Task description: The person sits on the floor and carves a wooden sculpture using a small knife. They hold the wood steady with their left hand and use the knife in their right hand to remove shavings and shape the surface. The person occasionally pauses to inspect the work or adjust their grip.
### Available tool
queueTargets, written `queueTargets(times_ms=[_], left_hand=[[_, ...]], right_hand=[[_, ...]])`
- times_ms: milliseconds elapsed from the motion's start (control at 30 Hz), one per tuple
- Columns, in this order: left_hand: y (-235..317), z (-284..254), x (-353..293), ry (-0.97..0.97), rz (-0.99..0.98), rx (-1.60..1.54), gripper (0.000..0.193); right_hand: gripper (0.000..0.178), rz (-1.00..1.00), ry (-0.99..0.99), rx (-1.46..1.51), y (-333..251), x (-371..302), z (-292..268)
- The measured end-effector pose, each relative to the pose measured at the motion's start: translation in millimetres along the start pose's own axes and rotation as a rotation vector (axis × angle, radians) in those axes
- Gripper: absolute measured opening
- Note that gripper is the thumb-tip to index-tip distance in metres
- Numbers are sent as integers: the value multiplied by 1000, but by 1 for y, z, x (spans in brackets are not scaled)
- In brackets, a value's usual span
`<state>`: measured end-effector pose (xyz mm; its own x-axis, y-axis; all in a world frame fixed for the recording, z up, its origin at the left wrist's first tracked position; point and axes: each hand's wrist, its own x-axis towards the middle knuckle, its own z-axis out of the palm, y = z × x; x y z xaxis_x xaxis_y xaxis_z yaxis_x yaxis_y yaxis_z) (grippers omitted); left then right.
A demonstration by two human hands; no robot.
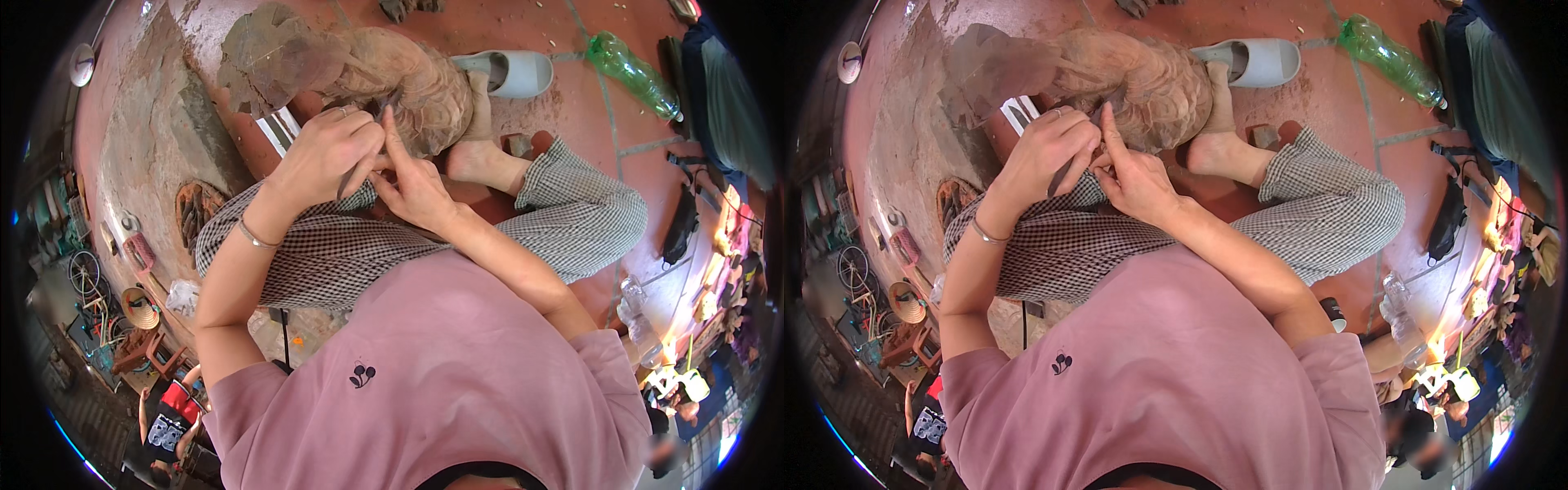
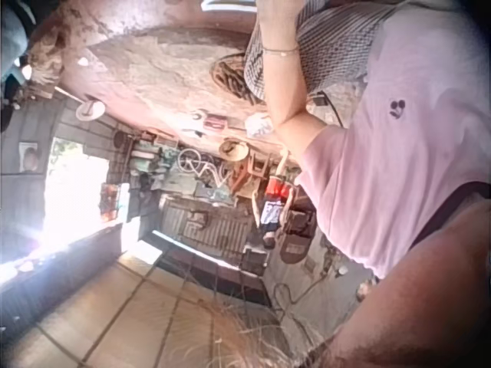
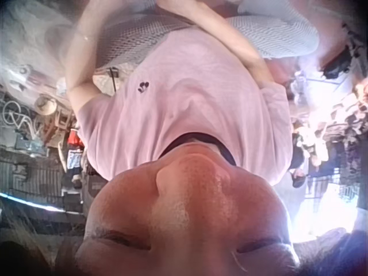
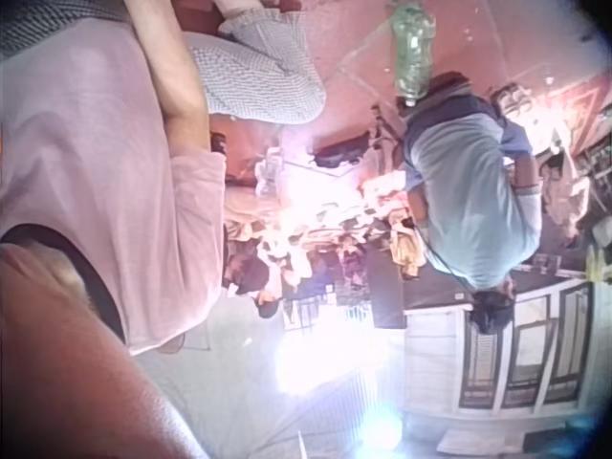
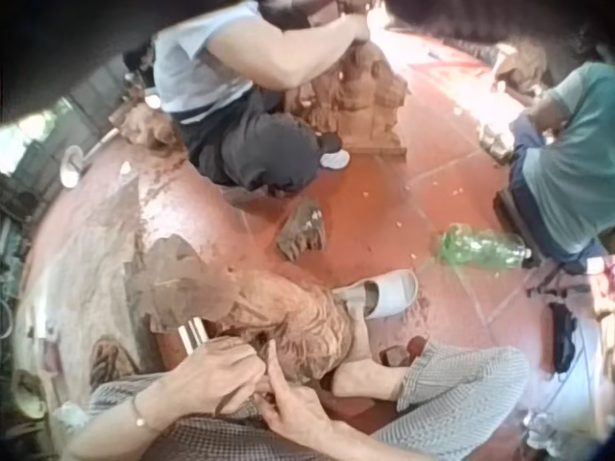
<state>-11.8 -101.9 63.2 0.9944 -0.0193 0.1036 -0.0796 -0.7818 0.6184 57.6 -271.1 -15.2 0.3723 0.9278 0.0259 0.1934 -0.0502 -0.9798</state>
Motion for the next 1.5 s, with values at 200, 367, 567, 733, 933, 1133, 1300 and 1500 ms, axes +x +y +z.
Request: queueTargets(times_ms=[200,367,567,733,933,1133,1300,1500], left_hand=[[-2,11,7,15,-20,-86,5],[2,5,5,33,-86,-47,6],[-14,13,-7,91,15,-134,12],[-24,25,4,214,263,-173,12],[-40,47,-9,229,134,-82,12],[-32,36,-1,200,143,47,15],[-39,53,9,319,230,-25,19],[-50,51,0,225,146,-166,19]], right_hand=[[101,78,55,10,5,-5,1],[101,16,-30,20,3,3,-10],[97,65,2,9,12,-4,4],[43,4,37,123,21,-8,1],[82,196,-157,133,31,-12,-3],[79,174,-77,196,17,-9,-6],[81,87,-107,131,11,-15,-3],[82,129,-81,112,28,-10,1]])
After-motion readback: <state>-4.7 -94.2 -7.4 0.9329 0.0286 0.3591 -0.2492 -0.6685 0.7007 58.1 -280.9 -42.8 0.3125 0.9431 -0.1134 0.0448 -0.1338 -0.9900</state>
